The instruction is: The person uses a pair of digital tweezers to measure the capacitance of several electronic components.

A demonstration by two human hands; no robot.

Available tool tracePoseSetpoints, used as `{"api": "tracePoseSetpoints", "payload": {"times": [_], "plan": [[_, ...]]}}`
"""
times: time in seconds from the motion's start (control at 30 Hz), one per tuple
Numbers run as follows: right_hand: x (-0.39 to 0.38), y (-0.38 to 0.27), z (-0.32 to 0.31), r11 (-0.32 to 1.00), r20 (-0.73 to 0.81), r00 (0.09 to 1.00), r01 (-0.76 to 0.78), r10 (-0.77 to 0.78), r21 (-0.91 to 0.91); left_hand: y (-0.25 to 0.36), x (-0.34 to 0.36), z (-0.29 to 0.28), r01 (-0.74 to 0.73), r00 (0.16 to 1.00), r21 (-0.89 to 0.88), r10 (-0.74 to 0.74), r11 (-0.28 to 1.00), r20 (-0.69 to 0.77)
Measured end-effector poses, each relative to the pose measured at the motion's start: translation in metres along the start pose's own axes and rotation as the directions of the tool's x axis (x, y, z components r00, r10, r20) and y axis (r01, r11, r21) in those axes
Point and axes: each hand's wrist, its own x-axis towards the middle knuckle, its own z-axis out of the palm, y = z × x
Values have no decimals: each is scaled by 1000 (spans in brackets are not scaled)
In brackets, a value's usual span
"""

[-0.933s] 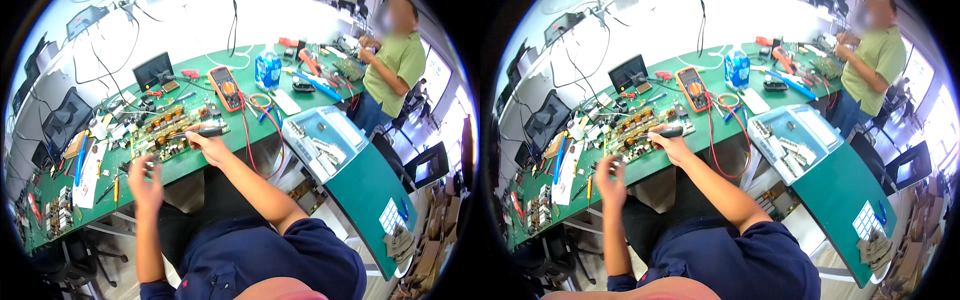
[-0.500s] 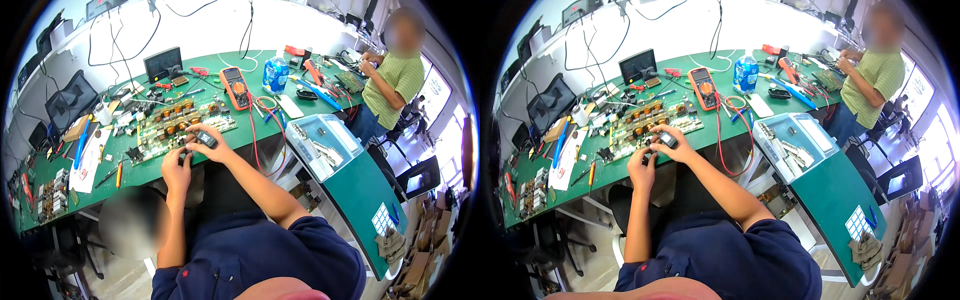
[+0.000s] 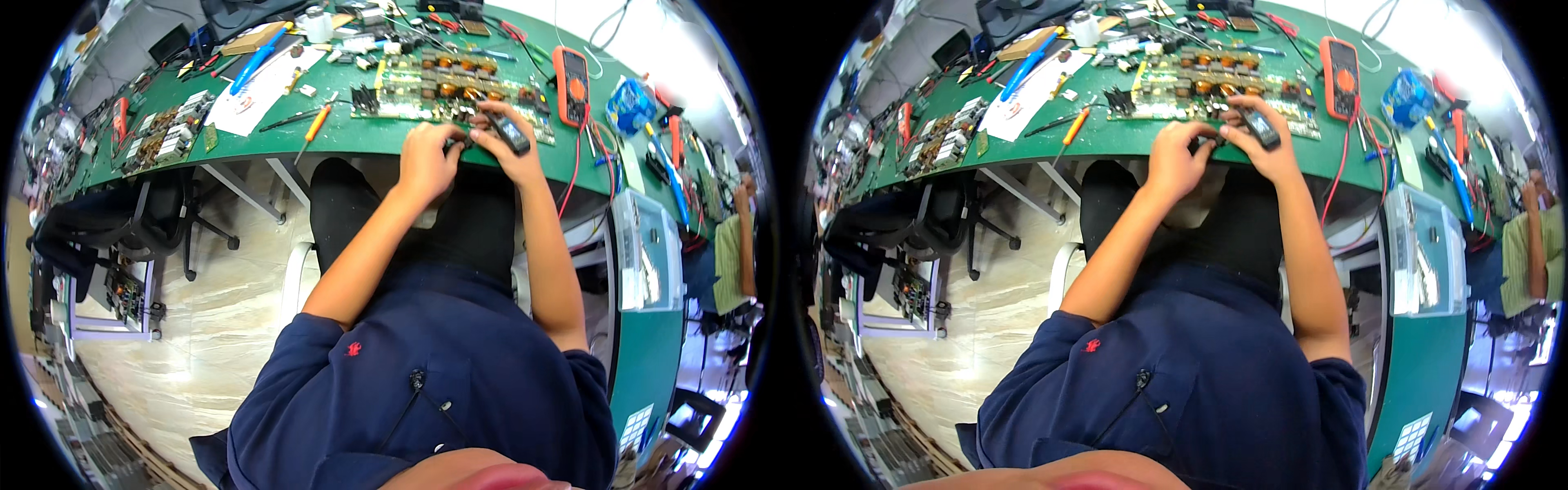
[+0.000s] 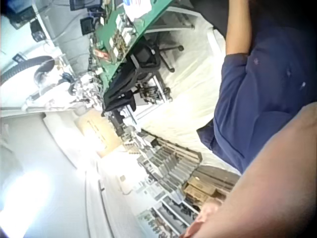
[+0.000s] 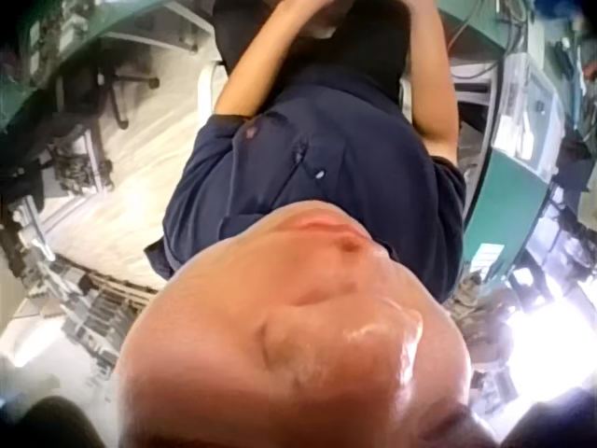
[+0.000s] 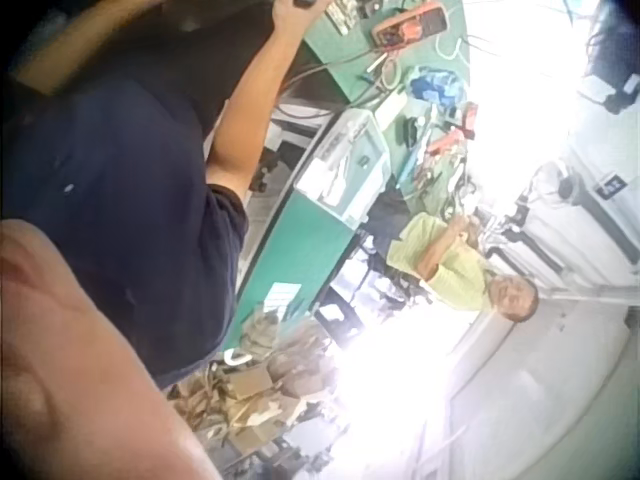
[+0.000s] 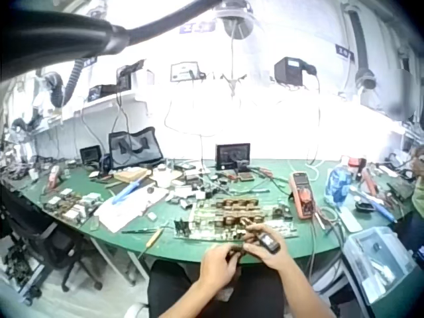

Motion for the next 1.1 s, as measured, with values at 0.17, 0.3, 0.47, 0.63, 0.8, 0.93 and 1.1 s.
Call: {"api": "tracePoseSetpoints", "payload": {"times": [0.17,0.3,0.47,0.63,0.8,0.93,1.1], "plan": [[-1,0,-7,992,33,998,-63,60,112,4,9,2,38,993,-27,-35,999,116],[1,6,-8,969,-88,994,-46,69,241,3,10,6,68,990,-31,-63,997,126],[2,13,-16,952,-181,982,0,59,307,6,12,9,113,991,-9,-112,994,80],[-3,14,-21,961,-122,989,-50,86,272,5,4,13,85,996,73,-83,994,-27],[-5,-8,-32,973,-60,989,-125,139,195,1,2,13,60,998,99,-57,993,-41],[-11,2,-50,954,-4,982,-180,187,241,-5,1,16,-8,998,122,14,992,-54],[-11,3,-49,970,1,988,-149,152,193,-6,2,16,-5,998,133,13,991,-54]]}}
